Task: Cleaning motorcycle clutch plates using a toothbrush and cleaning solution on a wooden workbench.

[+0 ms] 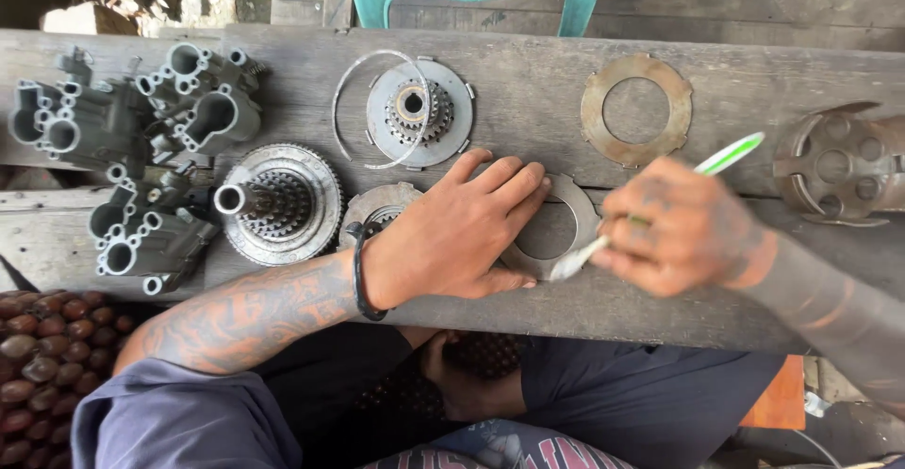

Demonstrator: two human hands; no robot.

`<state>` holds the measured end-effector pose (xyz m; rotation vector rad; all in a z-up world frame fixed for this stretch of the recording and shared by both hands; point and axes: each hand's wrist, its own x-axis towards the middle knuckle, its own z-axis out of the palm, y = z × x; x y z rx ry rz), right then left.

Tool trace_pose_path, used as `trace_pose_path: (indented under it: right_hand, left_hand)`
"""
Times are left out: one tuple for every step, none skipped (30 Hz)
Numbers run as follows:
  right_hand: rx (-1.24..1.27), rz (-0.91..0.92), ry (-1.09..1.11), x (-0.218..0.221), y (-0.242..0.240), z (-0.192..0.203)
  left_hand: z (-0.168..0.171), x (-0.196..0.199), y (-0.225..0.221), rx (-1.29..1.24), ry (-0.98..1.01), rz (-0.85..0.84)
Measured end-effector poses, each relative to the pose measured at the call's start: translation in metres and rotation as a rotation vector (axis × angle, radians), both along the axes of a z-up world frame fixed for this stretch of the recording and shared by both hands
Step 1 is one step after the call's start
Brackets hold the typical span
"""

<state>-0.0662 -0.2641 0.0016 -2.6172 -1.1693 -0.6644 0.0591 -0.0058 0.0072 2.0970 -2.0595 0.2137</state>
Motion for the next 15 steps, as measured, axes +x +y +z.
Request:
trace_pose_path:
  right_hand:
    - [-0.004, -0.002, -0.011, 0.001, 0.006, 0.002]
    - [0.021, 0.028, 0.062, 0.001, 0.014, 0.002]
    - [0.046, 0.057, 0.135, 0.000, 0.022, 0.002]
    - [0.050, 0.045, 0.126, 0.004, 0.015, 0.000]
    - [0.026, -0.045, 0.081, 0.007, 0.007, -0.002]
    - [0.003, -0.138, 0.046, 0.007, -0.001, -0.007]
    - [0.010, -0.153, 0.048, 0.002, 0.005, -0.013]
    - [0.020, -0.134, 0.067, -0.003, 0.009, -0.018]
    - [0.031, -0.115, 0.087, -0.008, 0.013, -0.023]
    - [0.023, -0.120, 0.086, -0.005, 0.010, -0.022]
    - [0.026, -0.135, 0.080, -0.002, 0.007, -0.019]
    - [0.029, -0.152, 0.067, 0.002, 0.003, -0.017]
    - [0.022, -0.161, 0.060, 0.001, -0.002, -0.016]
    - [0.025, -0.182, 0.065, 0.002, -0.007, -0.015]
    - [0.028, -0.202, 0.070, 0.004, -0.012, -0.013]
  left_hand:
    - [-0.001, 0.001, -0.001, -0.004, -0.011, -0.002]
    - [-0.002, 0.000, -0.001, 0.002, -0.029, 0.010]
    - [-0.003, -0.002, -0.001, 0.007, -0.046, 0.022]
    - [-0.001, -0.002, 0.000, 0.011, -0.054, 0.009]
    - [0.001, -0.002, 0.000, 0.006, -0.075, 0.041]
    - [0.000, -0.006, 0.000, 0.004, -0.086, 0.071]
    - [0.001, -0.004, 0.001, 0.009, -0.085, 0.055]
    - [0.000, -0.004, 0.001, -0.002, -0.096, 0.060]
    - [0.000, -0.003, 0.000, -0.013, -0.106, 0.065]
    - [0.000, -0.002, 0.001, -0.022, -0.106, 0.060]
    - [0.001, -0.001, 0.001, -0.021, -0.119, 0.059]
    - [0.003, 0.002, 0.001, -0.020, -0.139, 0.054]
    - [0.005, 0.004, 0.000, -0.029, -0.145, 0.046]
    - [0.008, 0.006, 0.001, 0.010, -0.097, 0.034]
    - [0.011, 0.009, 0.001, 0.049, -0.050, 0.023]
